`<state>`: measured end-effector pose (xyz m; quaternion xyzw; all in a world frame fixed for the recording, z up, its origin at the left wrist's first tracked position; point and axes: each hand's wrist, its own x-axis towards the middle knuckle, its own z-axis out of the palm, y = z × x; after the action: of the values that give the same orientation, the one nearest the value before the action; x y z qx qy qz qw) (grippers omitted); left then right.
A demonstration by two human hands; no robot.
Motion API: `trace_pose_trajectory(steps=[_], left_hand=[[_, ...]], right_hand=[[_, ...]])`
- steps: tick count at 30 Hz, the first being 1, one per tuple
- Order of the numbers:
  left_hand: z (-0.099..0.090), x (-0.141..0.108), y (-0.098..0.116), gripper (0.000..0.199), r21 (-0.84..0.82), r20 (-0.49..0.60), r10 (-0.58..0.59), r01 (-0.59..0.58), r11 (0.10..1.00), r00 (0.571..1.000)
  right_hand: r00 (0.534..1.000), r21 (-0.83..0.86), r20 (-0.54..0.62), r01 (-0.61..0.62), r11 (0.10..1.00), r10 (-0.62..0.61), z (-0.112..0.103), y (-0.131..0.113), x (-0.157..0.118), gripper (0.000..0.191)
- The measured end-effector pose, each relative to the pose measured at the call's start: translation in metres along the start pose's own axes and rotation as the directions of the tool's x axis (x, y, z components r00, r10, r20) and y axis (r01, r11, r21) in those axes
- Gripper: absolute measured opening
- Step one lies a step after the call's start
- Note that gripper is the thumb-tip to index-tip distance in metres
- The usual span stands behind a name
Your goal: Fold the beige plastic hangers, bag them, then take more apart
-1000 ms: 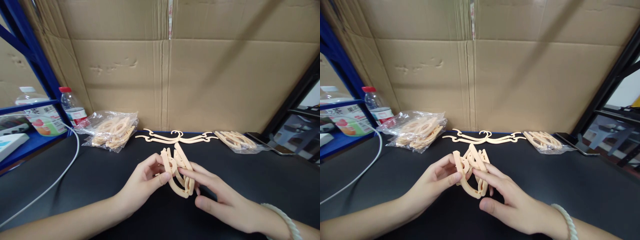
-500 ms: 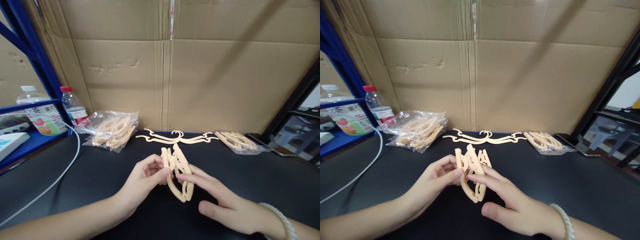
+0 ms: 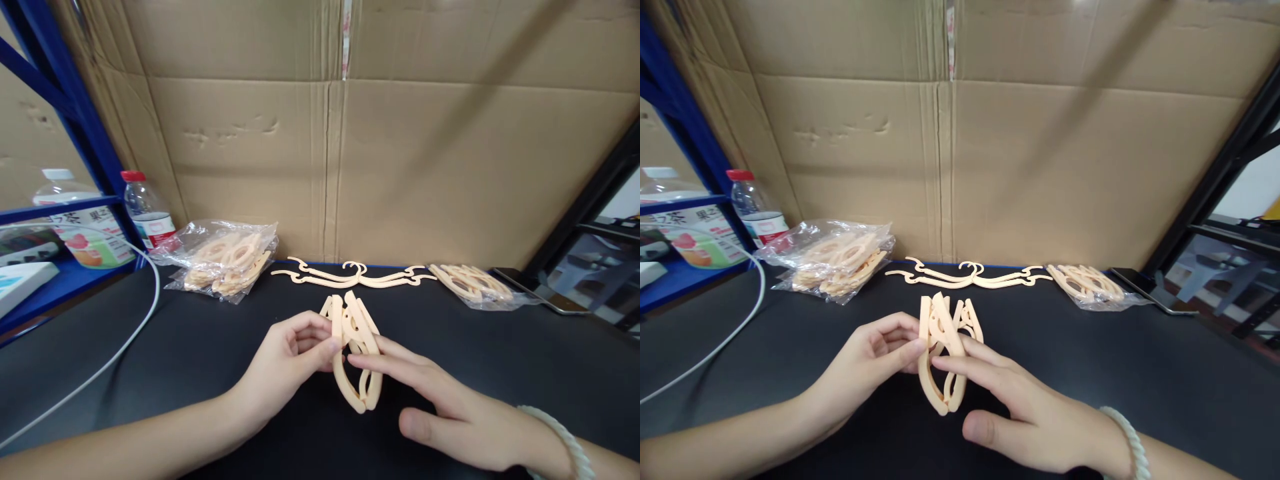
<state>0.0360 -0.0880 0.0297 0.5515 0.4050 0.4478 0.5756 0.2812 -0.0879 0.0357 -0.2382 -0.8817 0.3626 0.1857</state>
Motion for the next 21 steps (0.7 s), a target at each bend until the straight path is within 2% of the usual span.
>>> trace_pose_trajectory(steps=[3, 7, 9, 11, 13, 14, 15, 17, 18, 19, 21], left_hand=[[-0.002, 0.001, 0.0, 0.027, 0.013, 0.004, 0.019, -0.02, 1.0, 1.0], [-0.007, 0.006, -0.002, 0.024, 0.084, -0.038, 0.112, -0.109, 0.99, 0.993], [-0.011, 0.008, -0.004, 0.019, 0.158, -0.036, 0.179, -0.171, 0.973, 0.983], [-0.015, 0.008, -0.006, 0.013, 0.281, 0.002, 0.265, -0.255, 0.925, 0.964], [-0.018, 0.008, -0.007, 0.014, 0.438, 0.113, 0.395, -0.403, 0.804, 0.912], [-0.019, 0.007, -0.008, 0.018, 0.501, 0.205, 0.454, -0.492, 0.712, 0.867], [-0.02, 0.006, -0.007, 0.023, 0.537, 0.313, 0.491, -0.578, 0.614, 0.813], [-0.02, 0.003, -0.006, 0.033, 0.553, 0.508, 0.483, -0.7, 0.451, 0.713], [-0.019, 0.002, -0.006, 0.036, 0.559, 0.574, 0.445, -0.726, 0.401, 0.687], [-0.019, 0.0, -0.005, 0.038, 0.573, 0.616, 0.398, -0.734, 0.365, 0.68], [-0.018, -0.002, -0.006, 0.042, 0.625, 0.655, 0.289, -0.716, 0.312, 0.698]], right_hand=[[0.999, 0.009, -0.042, 0.016, 1.0, -0.016, -0.001, 0.002, 0.0, 0.054], [0.989, 0.076, -0.15, 0.013, 0.997, -0.001, -0.003, 0.006, 0.001, 0.052], [0.969, 0.103, -0.239, -0.035, 0.994, 0.058, -0.005, 0.009, 0.002, 0.049], [0.926, 0.094, -0.348, -0.119, 0.988, 0.144, -0.009, 0.014, 0.002, 0.045], [0.868, 0.05, -0.445, -0.224, 0.973, 0.223, -0.013, 0.021, 0.003, 0.044], [0.844, 0.016, -0.478, -0.27, 0.963, 0.244, -0.015, 0.025, 0.003, 0.044], [0.829, -0.026, -0.499, -0.307, 0.951, 0.253, -0.017, 0.029, 0.003, 0.044], [0.836, -0.129, -0.487, -0.353, 0.927, 0.251, -0.02, 0.035, 0.002, 0.042], [0.849, -0.184, -0.464, -0.372, 0.91, 0.253, -0.021, 0.037, 0.001, 0.04], [0.86, -0.237, -0.436, -0.392, 0.889, 0.264, -0.022, 0.038, 0.001, 0.039], [0.872, -0.327, -0.385, -0.434, 0.839, 0.302, -0.021, 0.037, 0.0, 0.038]])
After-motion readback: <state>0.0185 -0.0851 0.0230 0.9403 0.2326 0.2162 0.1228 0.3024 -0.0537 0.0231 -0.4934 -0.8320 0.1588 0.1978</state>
